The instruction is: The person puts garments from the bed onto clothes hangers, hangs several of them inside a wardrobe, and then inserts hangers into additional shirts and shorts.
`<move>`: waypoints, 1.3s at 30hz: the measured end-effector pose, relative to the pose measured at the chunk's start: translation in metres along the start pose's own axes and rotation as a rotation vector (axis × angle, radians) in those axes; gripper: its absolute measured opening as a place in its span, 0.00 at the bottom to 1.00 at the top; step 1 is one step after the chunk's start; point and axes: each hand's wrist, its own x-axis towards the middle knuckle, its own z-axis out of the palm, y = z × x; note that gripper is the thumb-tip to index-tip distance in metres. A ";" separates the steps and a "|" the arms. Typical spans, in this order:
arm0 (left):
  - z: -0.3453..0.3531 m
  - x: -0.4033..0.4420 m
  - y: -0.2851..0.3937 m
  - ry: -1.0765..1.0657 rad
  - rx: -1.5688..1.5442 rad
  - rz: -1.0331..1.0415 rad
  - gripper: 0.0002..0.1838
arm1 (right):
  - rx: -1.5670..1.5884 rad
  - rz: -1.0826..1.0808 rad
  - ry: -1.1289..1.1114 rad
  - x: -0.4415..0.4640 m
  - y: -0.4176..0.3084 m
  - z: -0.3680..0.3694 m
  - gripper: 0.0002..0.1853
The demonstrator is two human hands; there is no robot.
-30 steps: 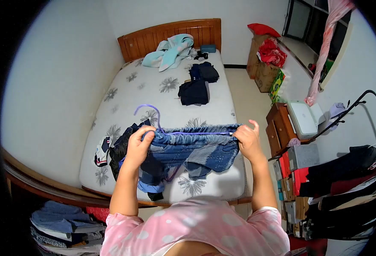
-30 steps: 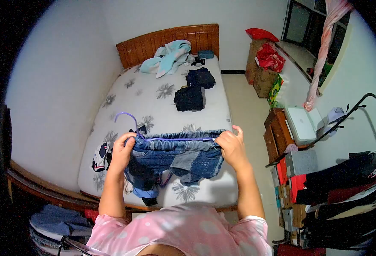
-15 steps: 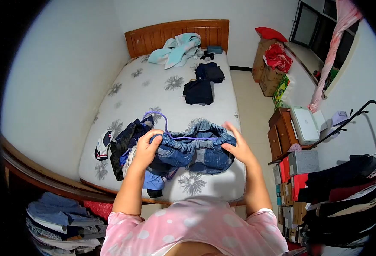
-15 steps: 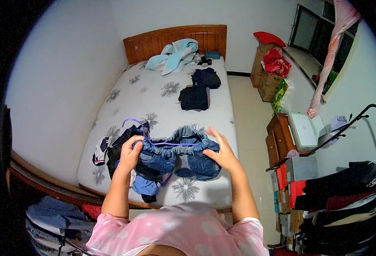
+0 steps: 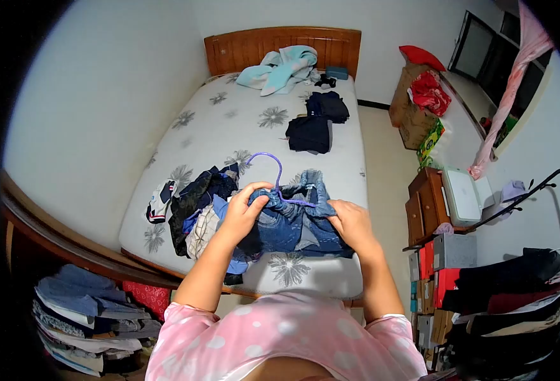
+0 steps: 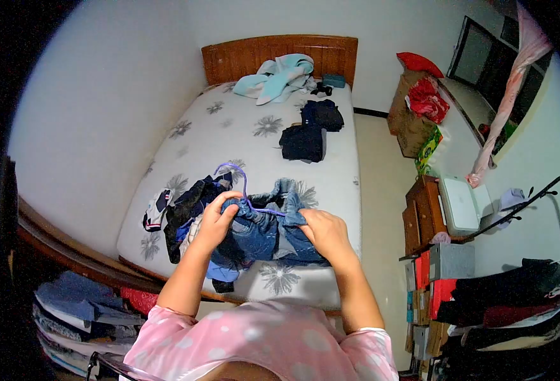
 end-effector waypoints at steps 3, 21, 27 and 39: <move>-0.003 -0.001 0.010 -0.024 0.048 -0.009 0.15 | -0.034 -0.032 0.116 0.002 0.000 -0.001 0.11; -0.016 -0.018 -0.038 0.094 0.414 0.050 0.09 | 0.064 0.281 0.154 -0.015 0.014 -0.033 0.12; -0.024 -0.023 -0.050 0.245 0.302 -0.010 0.07 | -0.035 0.279 0.195 -0.033 0.023 -0.018 0.20; -0.042 -0.065 -0.108 0.202 -0.268 -0.220 0.17 | 0.022 0.526 0.266 -0.073 -0.002 0.029 0.08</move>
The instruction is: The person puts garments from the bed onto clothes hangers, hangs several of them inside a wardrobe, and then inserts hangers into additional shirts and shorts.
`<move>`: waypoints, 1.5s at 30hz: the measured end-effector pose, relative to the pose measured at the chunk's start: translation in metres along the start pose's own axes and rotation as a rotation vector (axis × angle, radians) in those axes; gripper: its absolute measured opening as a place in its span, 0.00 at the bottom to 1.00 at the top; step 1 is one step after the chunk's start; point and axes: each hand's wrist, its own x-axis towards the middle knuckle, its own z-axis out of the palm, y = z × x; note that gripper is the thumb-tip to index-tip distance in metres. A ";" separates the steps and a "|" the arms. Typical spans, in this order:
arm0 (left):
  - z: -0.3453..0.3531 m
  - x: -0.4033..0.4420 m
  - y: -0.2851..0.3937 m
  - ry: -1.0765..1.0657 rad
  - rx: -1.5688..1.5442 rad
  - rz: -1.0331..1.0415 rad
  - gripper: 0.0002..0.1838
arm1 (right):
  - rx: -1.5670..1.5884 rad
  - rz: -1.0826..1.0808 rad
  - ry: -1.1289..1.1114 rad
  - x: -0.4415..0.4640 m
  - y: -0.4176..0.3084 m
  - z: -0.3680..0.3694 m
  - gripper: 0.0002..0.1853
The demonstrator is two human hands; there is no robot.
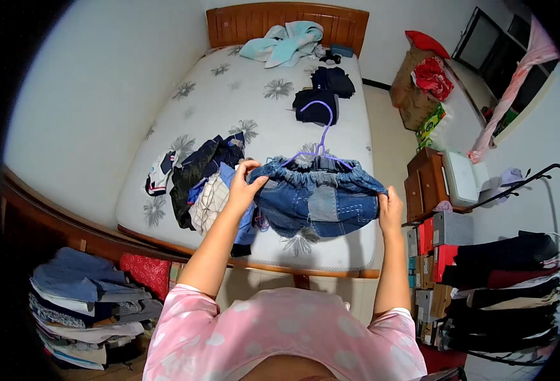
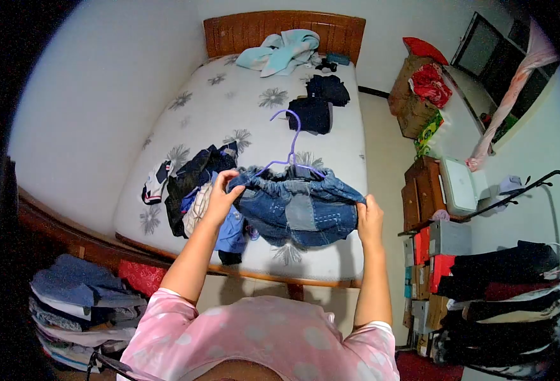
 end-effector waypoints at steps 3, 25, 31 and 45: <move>-0.011 -0.024 -0.033 -0.175 -0.271 -0.322 0.25 | -0.066 -0.004 0.017 -0.011 -0.006 -0.009 0.09; 0.079 -0.163 -0.219 -0.698 -0.180 -0.967 0.23 | 0.008 0.621 0.066 -0.093 0.224 -0.033 0.14; 0.112 -0.172 -0.289 -0.606 0.222 -0.817 0.22 | -0.257 0.639 -0.082 -0.062 0.302 0.047 0.16; 0.106 -0.223 -0.412 -0.336 0.298 -1.036 0.14 | -0.366 0.842 -0.346 -0.019 0.466 0.185 0.16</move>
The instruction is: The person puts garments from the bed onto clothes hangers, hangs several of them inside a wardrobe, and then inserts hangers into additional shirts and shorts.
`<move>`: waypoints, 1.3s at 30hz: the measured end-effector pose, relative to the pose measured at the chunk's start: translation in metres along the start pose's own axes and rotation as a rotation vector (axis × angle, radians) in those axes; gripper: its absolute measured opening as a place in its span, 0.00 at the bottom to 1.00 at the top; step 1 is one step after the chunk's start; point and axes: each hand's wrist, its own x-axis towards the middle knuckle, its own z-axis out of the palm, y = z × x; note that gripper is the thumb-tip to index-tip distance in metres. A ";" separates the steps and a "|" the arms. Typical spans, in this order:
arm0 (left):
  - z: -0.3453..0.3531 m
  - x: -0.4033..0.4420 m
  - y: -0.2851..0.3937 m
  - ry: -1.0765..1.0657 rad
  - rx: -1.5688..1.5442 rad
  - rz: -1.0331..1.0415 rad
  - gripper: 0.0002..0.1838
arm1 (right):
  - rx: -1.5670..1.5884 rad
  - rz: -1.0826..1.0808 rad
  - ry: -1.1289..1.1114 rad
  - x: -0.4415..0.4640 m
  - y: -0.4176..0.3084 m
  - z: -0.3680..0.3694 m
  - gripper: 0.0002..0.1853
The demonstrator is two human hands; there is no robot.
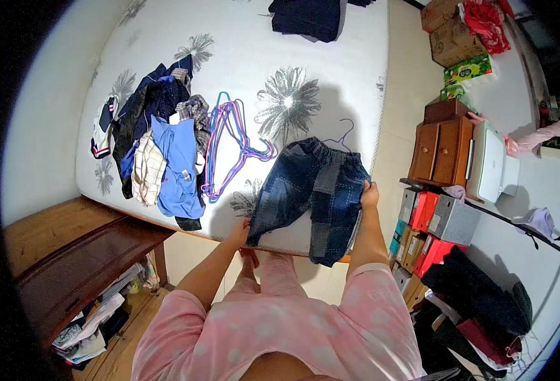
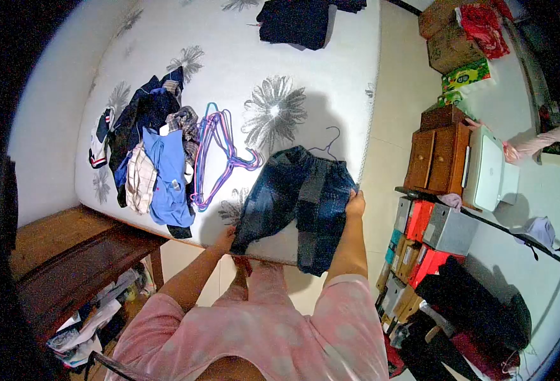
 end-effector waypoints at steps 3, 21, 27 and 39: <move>0.000 0.004 -0.014 -0.019 -0.075 -0.033 0.15 | -0.150 0.113 0.026 0.003 -0.005 0.006 0.17; -0.057 -0.033 0.133 0.214 -0.426 -0.032 0.12 | 0.618 -0.024 -0.669 -0.056 -0.183 0.142 0.14; -0.064 -0.047 0.117 0.219 -0.535 -0.126 0.10 | 0.610 0.110 -0.702 -0.072 -0.208 0.190 0.17; -0.097 -0.064 0.111 0.217 -0.608 -0.097 0.11 | 0.884 -0.117 -0.781 -0.116 -0.250 0.134 0.08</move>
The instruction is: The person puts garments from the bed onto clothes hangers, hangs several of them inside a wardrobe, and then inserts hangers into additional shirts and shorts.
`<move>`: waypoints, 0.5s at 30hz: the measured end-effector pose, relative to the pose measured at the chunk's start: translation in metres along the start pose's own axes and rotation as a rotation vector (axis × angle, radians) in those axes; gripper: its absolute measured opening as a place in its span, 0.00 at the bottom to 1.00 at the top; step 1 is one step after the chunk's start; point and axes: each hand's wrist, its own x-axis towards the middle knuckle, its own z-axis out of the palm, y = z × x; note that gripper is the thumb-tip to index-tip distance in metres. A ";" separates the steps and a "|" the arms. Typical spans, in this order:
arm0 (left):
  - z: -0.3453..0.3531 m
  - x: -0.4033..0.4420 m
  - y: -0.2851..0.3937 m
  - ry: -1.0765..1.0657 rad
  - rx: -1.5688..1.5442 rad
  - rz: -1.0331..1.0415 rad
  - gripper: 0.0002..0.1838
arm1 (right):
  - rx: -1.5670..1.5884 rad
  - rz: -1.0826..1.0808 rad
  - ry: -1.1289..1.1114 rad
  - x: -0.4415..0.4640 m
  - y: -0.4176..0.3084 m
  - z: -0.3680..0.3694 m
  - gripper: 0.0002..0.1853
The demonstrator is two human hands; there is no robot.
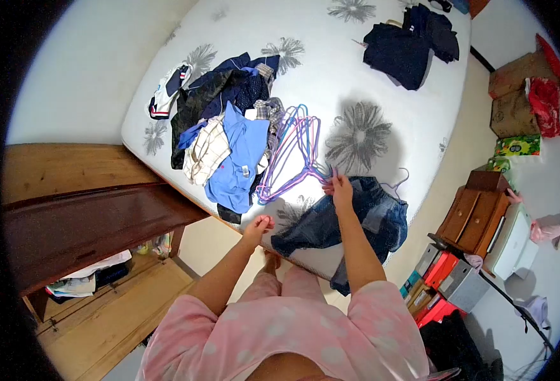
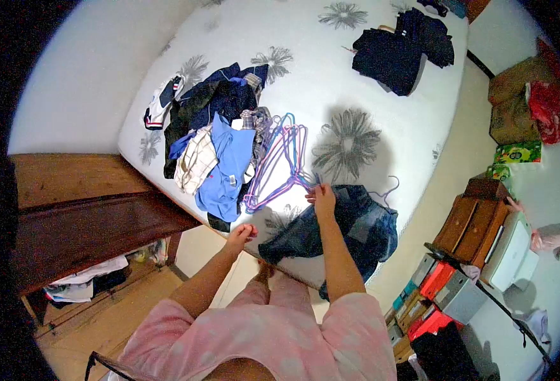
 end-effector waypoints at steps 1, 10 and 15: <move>-0.003 0.001 0.002 0.025 -0.021 0.026 0.11 | -0.021 -0.036 0.013 -0.007 -0.007 -0.003 0.09; -0.039 0.010 0.089 0.157 -0.122 0.239 0.22 | -0.010 -0.197 0.019 -0.087 -0.073 0.005 0.12; -0.064 0.029 0.140 0.100 -0.211 0.399 0.34 | 0.067 -0.231 0.013 -0.115 -0.082 0.057 0.09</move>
